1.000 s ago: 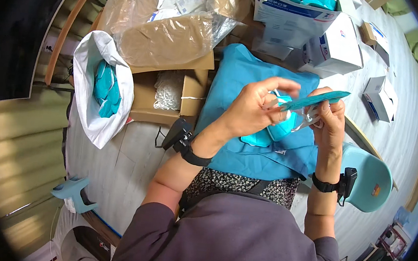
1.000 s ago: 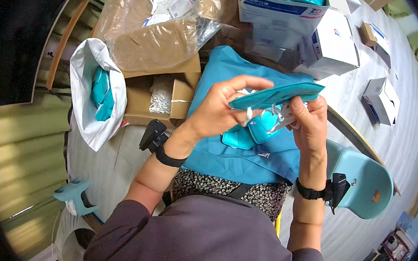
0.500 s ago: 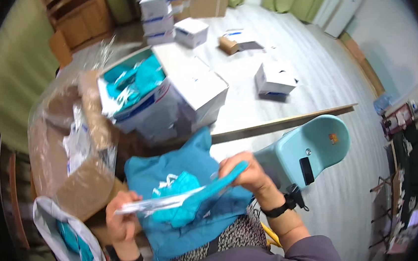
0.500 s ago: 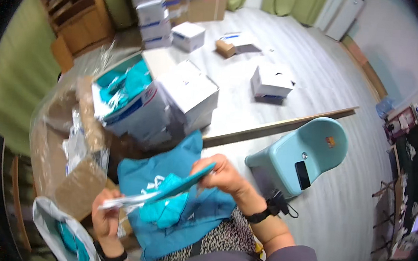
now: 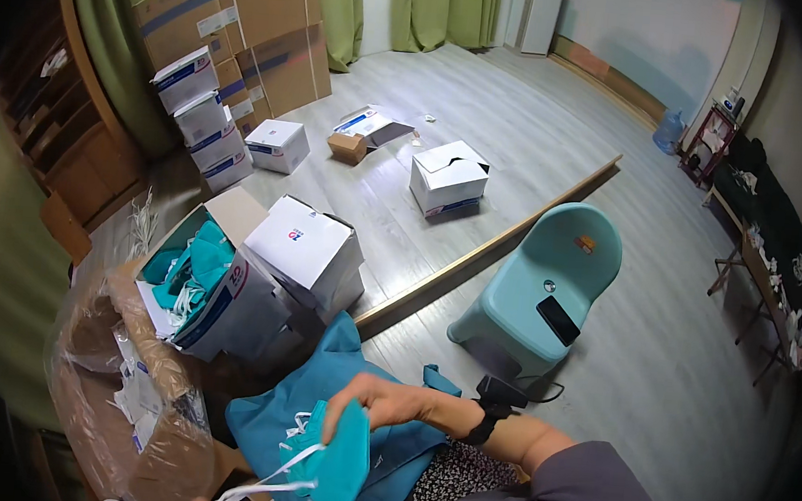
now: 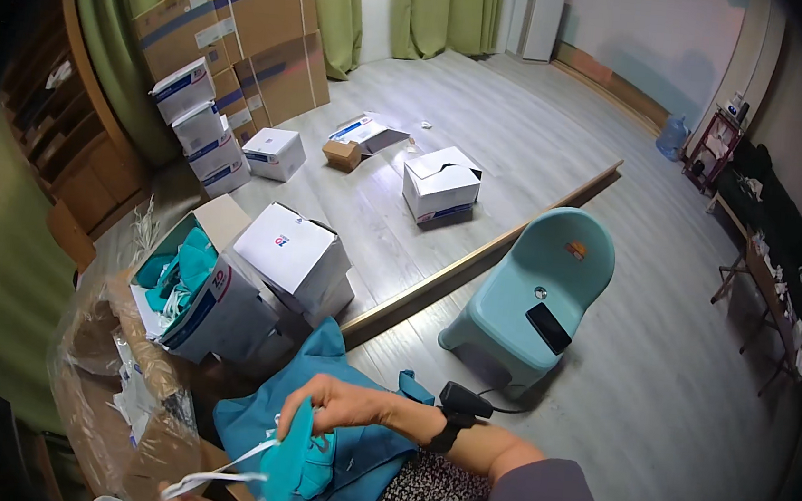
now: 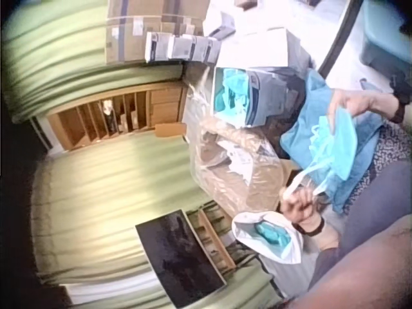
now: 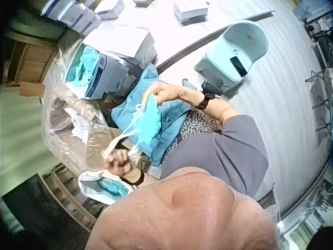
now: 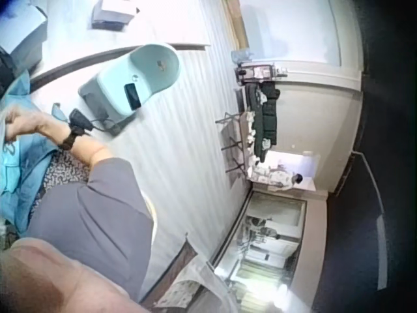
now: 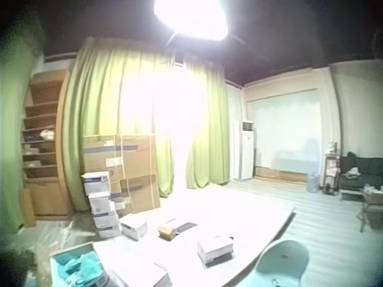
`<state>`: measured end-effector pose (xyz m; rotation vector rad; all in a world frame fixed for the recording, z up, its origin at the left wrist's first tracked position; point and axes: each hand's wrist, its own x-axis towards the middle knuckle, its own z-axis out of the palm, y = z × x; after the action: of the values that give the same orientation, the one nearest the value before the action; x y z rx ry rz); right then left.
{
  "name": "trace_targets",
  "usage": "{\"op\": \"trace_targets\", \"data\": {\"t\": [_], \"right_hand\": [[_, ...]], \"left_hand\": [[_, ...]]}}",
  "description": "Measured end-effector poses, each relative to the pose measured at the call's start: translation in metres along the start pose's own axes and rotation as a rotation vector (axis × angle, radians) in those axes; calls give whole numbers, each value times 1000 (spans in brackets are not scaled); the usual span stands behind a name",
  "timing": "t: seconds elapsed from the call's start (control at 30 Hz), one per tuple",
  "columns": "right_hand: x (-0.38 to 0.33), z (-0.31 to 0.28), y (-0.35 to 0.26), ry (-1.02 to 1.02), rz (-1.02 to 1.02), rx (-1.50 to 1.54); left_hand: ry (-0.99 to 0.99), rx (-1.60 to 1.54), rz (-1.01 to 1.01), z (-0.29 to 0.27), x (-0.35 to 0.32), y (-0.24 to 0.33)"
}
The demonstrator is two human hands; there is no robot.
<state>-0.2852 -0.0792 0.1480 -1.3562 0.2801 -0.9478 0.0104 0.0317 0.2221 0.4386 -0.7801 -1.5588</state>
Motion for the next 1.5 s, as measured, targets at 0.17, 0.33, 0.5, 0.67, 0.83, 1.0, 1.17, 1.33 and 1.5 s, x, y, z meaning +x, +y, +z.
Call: {"op": "trace_targets", "data": {"t": [0.17,0.33,0.5,0.67,0.83,1.0,1.17,1.33,1.5], "right_hand": [[-7,-17,25,365,243,-991],[37,32,3,257,67,-262],[25,81,34,-17,259,-150],[22,83,24,-156,597,175],[16,77,12,-250,374,-106],[19,43,1,123,271,-65],[23,45,13,198,340,41],[23,70,32,332,294,75],[19,68,14,137,611,536]], "left_hand": [[184,748,-423,24,1,-5],[49,906,-591,30,7,-17],[-52,1000,-546,44,19,-30],[-54,1127,-444,29,15,-26],[-80,1128,-483,17,12,-26],[32,975,-495,12,8,-32],[9,711,-630,12,19,-48],[-48,614,-627,8,17,-76],[-82,587,-723,3,10,-55]]}}
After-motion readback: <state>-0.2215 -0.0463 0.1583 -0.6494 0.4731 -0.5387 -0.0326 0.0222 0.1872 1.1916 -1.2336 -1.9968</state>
